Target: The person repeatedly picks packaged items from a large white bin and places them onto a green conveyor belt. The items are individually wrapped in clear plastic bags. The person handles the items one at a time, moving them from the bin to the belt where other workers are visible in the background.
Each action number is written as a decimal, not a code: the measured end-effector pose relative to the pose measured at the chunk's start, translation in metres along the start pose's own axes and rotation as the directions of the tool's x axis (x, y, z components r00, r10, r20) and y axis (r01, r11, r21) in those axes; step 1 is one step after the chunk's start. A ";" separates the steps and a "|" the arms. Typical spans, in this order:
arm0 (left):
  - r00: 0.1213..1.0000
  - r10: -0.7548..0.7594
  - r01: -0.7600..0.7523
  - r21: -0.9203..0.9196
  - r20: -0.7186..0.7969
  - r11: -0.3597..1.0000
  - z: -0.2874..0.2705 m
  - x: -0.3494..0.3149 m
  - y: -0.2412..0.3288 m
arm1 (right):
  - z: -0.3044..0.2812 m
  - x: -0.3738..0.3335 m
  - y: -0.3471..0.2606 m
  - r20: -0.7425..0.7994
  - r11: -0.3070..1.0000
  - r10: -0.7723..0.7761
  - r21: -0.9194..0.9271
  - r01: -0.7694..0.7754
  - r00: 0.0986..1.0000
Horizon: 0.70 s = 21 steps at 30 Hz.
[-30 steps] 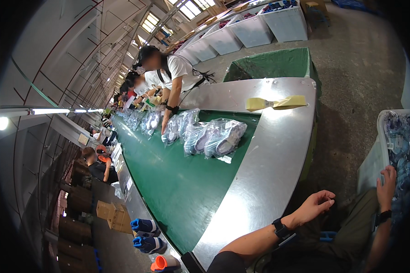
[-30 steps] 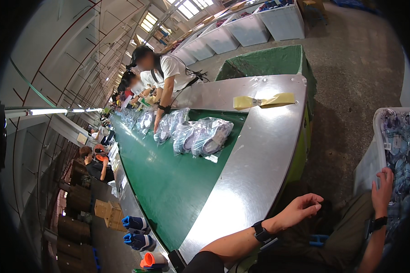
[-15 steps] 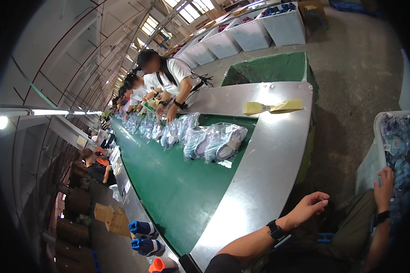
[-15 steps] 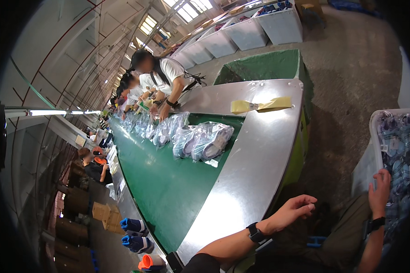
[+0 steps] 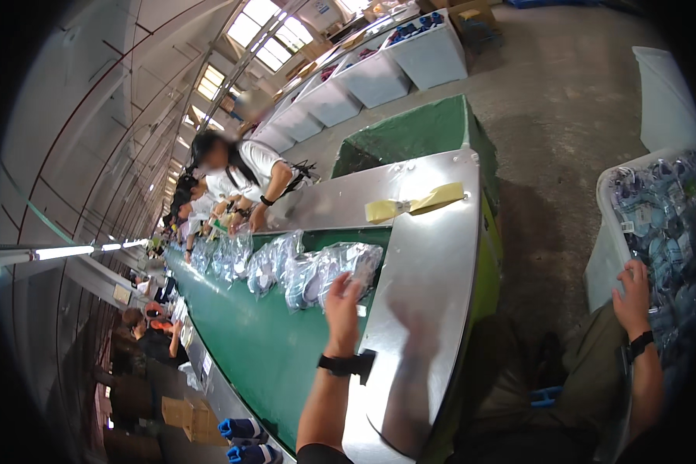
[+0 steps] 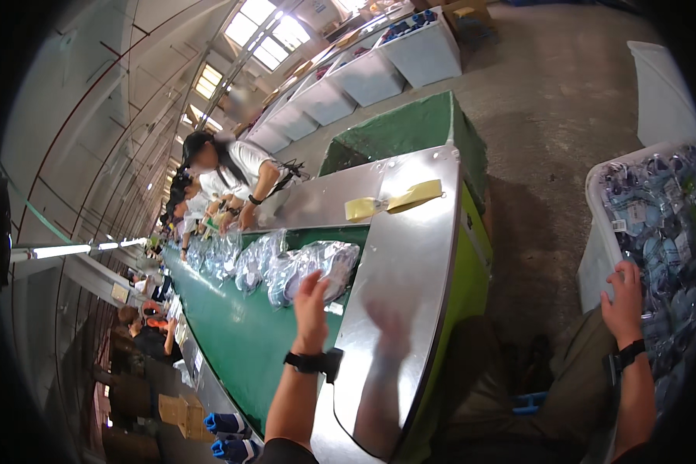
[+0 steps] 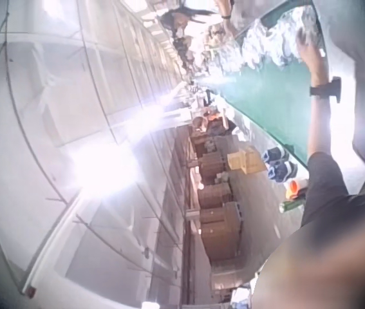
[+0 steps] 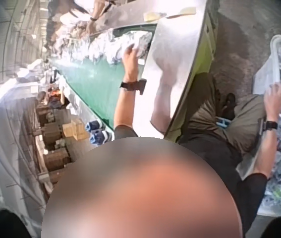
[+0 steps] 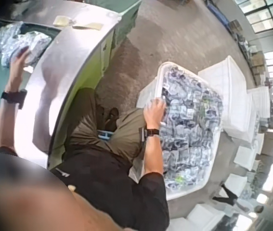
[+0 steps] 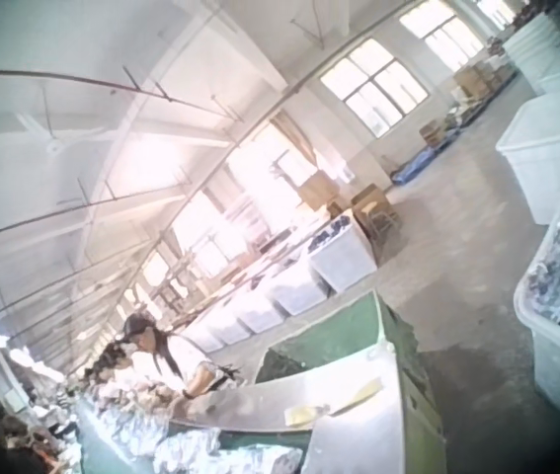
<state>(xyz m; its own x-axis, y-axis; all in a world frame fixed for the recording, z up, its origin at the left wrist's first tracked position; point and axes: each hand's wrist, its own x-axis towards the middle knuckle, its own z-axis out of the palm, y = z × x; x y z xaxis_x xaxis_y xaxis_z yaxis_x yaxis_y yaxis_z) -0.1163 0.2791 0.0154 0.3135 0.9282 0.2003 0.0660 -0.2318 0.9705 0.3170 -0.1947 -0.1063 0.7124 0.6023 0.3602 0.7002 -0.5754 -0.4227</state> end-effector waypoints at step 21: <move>0.986 0.112 -0.089 0.175 -0.127 0.981 -0.032 -0.038 -0.081 | 0.005 -0.001 0.011 0.008 0.996 -0.075 -0.042 0.075 0.997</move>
<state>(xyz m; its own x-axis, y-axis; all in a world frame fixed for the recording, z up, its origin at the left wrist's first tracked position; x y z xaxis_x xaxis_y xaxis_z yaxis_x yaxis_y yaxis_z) -0.1643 0.2718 -0.0667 0.1959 0.9259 0.3230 0.2029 -0.3606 0.9104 0.3237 -0.1988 -0.1151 0.6574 0.6483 0.3842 0.7533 -0.5511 -0.3590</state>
